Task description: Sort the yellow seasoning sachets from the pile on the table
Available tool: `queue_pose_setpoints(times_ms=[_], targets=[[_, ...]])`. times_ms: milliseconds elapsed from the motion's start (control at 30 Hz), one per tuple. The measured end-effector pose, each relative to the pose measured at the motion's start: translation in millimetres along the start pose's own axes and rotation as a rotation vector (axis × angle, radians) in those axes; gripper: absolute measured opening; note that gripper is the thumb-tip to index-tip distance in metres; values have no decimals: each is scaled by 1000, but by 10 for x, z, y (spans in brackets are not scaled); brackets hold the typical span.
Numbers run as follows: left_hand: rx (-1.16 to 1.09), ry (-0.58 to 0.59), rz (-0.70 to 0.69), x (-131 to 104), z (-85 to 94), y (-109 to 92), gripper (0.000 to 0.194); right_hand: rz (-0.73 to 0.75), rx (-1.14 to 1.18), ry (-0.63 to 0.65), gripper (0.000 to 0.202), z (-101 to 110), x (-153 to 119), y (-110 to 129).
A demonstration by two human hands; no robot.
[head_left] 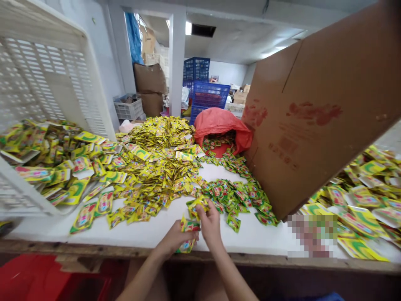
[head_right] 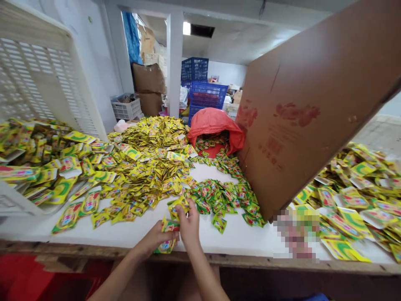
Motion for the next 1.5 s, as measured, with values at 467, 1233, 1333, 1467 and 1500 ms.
queue_pose_setpoints(times_ms=[467, 1233, 1333, 1467, 1500], targets=[[-2, 7, -85, 33, 58, 44, 28, 329, -623, -1, 19, -22, 24, 89], [37, 249, 48, -115, 64, -136, 37, 389, -594, 539, 25, -78, 138, 398], [6, 216, 27, -102, 60, -152, 38, 330, -529, 303, 21, -10, 143, 337], [-34, 195, 27, -104, 29, -108, 40, 304, -487, 5, 19, 59, 61, 239], [-47, 193, 25, -103, 23, -90, 40, 313, -490, -31, 17, 51, 30, 225]])
Point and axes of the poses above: each hand's wrist, its own x-axis towards the middle knuckle, its own z-axis out of the back of the hand, y = z × x, the point moved 6 cm from there along x, towards the middle knuckle, and after that the axes turned 3 degrees about -x, right-handed, at the moved point
